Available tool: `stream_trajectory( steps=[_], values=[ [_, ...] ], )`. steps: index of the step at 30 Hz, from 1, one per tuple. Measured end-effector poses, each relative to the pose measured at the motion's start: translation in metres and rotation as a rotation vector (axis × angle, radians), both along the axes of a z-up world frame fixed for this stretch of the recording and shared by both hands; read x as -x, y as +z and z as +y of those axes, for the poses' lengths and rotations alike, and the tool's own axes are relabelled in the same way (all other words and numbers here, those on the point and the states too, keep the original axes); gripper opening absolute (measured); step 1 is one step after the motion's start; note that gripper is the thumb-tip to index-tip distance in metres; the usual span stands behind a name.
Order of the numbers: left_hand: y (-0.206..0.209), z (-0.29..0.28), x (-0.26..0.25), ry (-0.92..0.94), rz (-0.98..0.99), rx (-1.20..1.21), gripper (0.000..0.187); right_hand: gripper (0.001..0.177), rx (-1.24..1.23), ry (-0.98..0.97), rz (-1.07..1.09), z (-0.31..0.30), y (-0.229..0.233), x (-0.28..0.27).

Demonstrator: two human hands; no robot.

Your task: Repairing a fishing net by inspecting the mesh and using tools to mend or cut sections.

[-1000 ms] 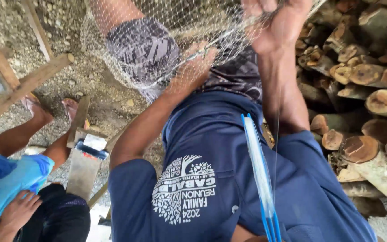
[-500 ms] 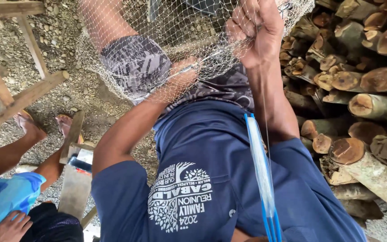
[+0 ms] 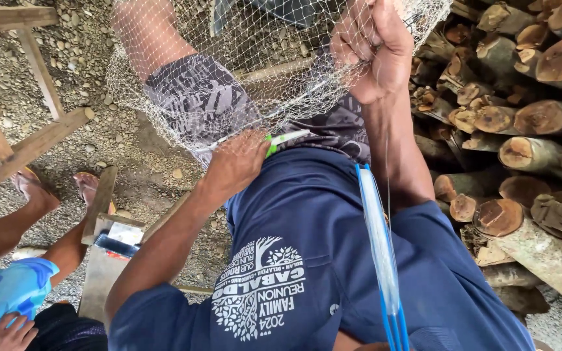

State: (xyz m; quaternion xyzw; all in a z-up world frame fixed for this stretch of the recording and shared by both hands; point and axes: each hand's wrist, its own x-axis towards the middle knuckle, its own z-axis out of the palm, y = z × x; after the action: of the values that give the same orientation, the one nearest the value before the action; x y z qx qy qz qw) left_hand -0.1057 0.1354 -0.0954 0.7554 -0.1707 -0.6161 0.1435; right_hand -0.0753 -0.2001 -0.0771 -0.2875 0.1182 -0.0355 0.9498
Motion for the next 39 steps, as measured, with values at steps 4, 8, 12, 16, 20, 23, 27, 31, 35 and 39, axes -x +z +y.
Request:
stream_trajectory(
  steps=[4,8,12,16,20,23,27,31,35,39],
  values=[
    [-0.024,0.047,0.009,-0.155,-0.428,0.484,0.055,0.048,0.074,-0.022,0.006,0.001,-0.002,0.002],
    [0.001,0.063,-0.012,-0.106,-0.022,0.301,0.06,0.046,0.131,0.006,-0.043,0.001,-0.004,0.003],
    [0.056,0.056,-0.036,0.142,0.343,0.129,0.052,0.046,0.184,0.002,-0.088,0.005,0.003,0.003],
    [0.097,0.017,-0.06,0.28,0.106,0.601,0.05,0.052,0.198,-0.082,-0.003,0.015,-0.003,0.004],
    [0.073,-0.038,-0.091,0.025,-0.784,0.619,0.05,0.045,0.214,-0.091,-0.022,0.028,0.003,0.0],
    [0.04,-0.074,-0.103,-0.016,-1.099,0.716,0.062,0.038,0.185,-0.138,0.046,0.03,0.001,-0.001],
    [0.019,-0.094,-0.107,-0.066,-1.246,0.708,0.073,0.032,0.258,-0.15,0.072,0.028,-0.013,0.004],
    [0.011,-0.098,-0.111,-0.153,-1.358,0.635,0.078,0.024,0.199,-0.134,-0.025,0.027,-0.028,0.006],
    [0.002,-0.095,-0.111,-0.173,-1.388,0.618,0.081,0.021,0.161,-0.11,-0.048,0.028,-0.029,0.004],
    [0.001,-0.096,-0.112,-0.175,-1.423,0.608,0.08,0.028,0.164,-0.095,-0.039,0.028,-0.034,0.006]
  ],
)
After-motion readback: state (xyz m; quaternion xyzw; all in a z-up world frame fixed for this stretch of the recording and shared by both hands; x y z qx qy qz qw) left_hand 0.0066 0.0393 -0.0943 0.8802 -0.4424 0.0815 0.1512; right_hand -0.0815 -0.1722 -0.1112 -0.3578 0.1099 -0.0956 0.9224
